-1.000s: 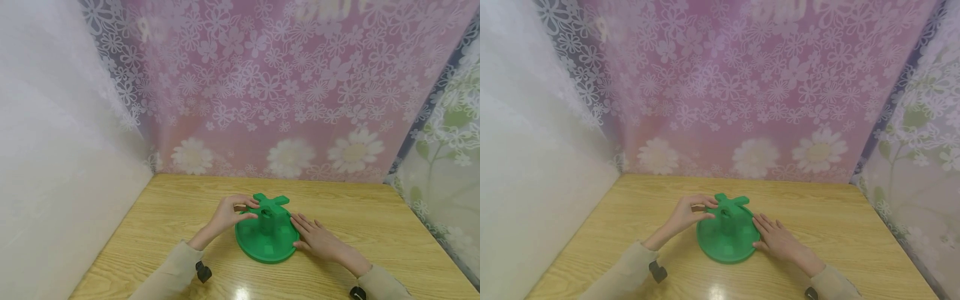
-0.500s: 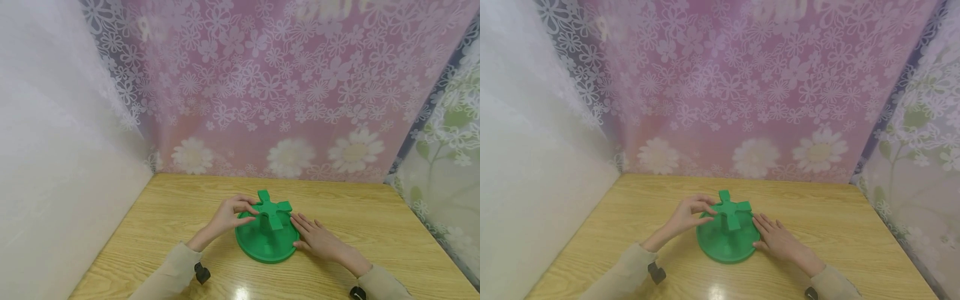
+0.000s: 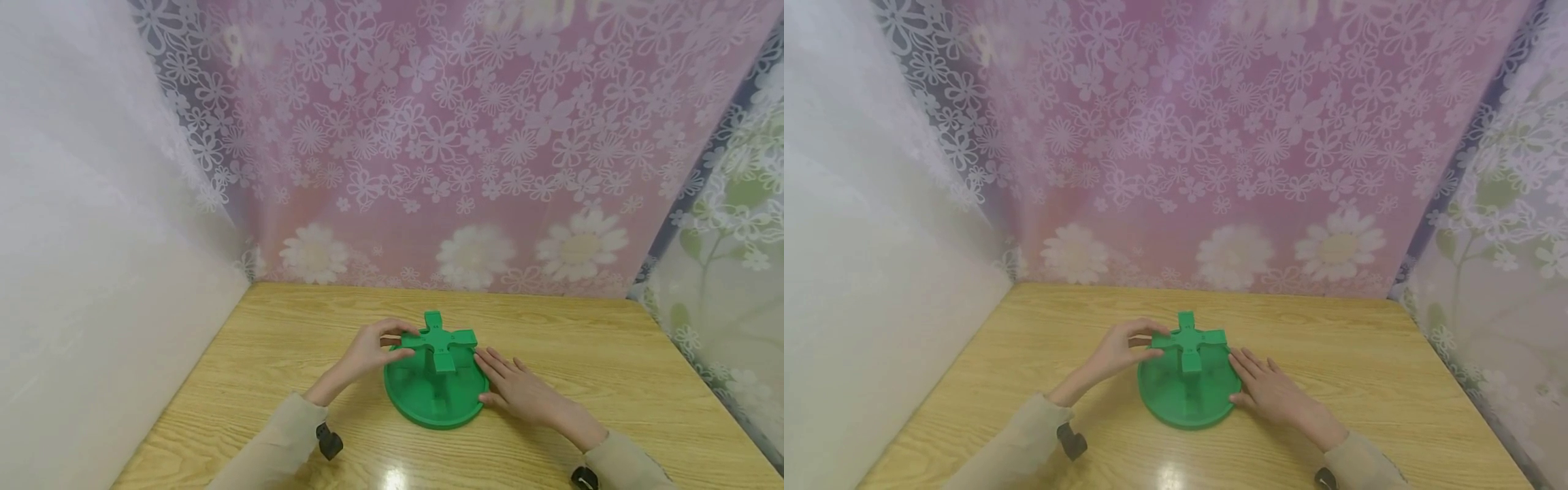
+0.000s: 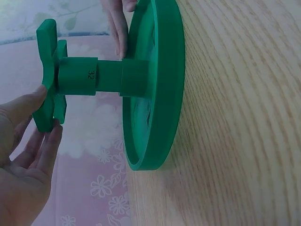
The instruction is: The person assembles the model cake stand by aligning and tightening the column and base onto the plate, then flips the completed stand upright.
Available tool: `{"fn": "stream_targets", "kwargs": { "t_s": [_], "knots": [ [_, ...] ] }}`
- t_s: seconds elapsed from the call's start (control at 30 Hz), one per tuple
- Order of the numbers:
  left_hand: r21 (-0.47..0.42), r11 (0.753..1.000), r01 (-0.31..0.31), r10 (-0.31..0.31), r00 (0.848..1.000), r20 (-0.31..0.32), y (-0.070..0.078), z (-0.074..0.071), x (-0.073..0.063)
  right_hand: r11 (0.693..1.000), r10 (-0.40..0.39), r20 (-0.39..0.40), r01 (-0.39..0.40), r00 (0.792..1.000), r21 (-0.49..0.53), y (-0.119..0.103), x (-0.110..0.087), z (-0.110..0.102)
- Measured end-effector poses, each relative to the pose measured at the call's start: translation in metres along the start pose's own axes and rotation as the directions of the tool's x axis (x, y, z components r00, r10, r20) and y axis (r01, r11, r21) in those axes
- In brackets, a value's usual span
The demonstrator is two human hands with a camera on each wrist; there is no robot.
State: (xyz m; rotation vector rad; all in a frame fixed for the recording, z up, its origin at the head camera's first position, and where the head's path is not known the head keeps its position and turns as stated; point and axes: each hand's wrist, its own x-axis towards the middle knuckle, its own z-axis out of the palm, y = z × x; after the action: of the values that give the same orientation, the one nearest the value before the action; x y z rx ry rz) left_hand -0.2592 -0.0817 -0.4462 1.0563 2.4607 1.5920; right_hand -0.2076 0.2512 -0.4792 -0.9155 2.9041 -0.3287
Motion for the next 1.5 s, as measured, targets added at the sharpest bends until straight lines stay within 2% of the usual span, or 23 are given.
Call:
{"fn": "stream_targets", "kwargs": {
  "t_s": [0.27, 0.5, 0.63, 0.77, 0.83, 0.93, 1.0, 1.07, 1.27, 1.4, 1.5],
  "knots": [
    [0.040, 0.999, 0.026, -0.024, 0.999, -0.040, -0.002, 0.000, 0.010, 1.000, -0.001, -0.003, 0.001, 1.000, -0.010, 0.001, 0.000, 0.001],
    [0.037, 0.998, 0.047, -0.042, 0.990, -0.132, -0.002, 0.007, 0.018, 1.000, -0.010, -0.012, 0.010, 1.000, -0.017, 0.001, 0.000, 0.002],
    [0.010, 0.998, 0.063, -0.060, 0.980, -0.191, -0.002, 0.009, 0.017, 1.000, -0.015, -0.013, 0.014, 1.000, -0.023, 0.001, 0.000, 0.002],
    [-0.014, 0.999, 0.030, -0.033, 0.962, -0.273, 0.002, 0.009, 0.013, 1.000, -0.014, -0.010, 0.014, 1.000, -0.023, 0.000, -0.001, 0.002],
    [-0.025, 1.000, 0.011, -0.017, 0.957, -0.288, 0.006, 0.009, 0.010, 1.000, -0.015, -0.012, 0.014, 1.000, -0.021, 0.000, -0.001, 0.001],
    [-0.034, 0.999, 0.011, -0.020, 0.964, -0.267, 0.013, 0.012, 0.005, 1.000, -0.014, -0.016, 0.014, 1.000, -0.022, 0.000, -0.001, 0.001],
    [-0.047, 0.998, 0.035, -0.045, 0.971, -0.233, 0.022, 0.014, 0.001, 1.000, -0.015, -0.017, 0.014, 1.000, -0.025, -0.001, -0.001, 0.000],
    [-0.045, 0.997, 0.060, -0.067, 0.979, -0.194, 0.024, 0.018, -0.002, 1.000, -0.017, -0.018, 0.017, 1.000, -0.025, -0.001, -0.001, -0.001],
    [-0.021, 0.994, 0.109, -0.110, 0.990, -0.085, 0.023, 0.026, -0.008, 0.999, -0.026, -0.025, 0.025, 0.999, -0.025, -0.004, -0.001, -0.003],
    [0.013, 0.995, 0.100, -0.100, 0.994, -0.041, 0.023, 0.030, -0.009, 0.999, -0.018, -0.024, 0.018, 1.000, -0.033, -0.003, -0.001, -0.001],
    [0.025, 0.996, 0.082, -0.081, 0.996, -0.031, 0.018, 0.029, -0.010, 0.999, -0.012, -0.021, 0.012, 1.000, -0.030, -0.003, -0.001, -0.001]
  ]
}}
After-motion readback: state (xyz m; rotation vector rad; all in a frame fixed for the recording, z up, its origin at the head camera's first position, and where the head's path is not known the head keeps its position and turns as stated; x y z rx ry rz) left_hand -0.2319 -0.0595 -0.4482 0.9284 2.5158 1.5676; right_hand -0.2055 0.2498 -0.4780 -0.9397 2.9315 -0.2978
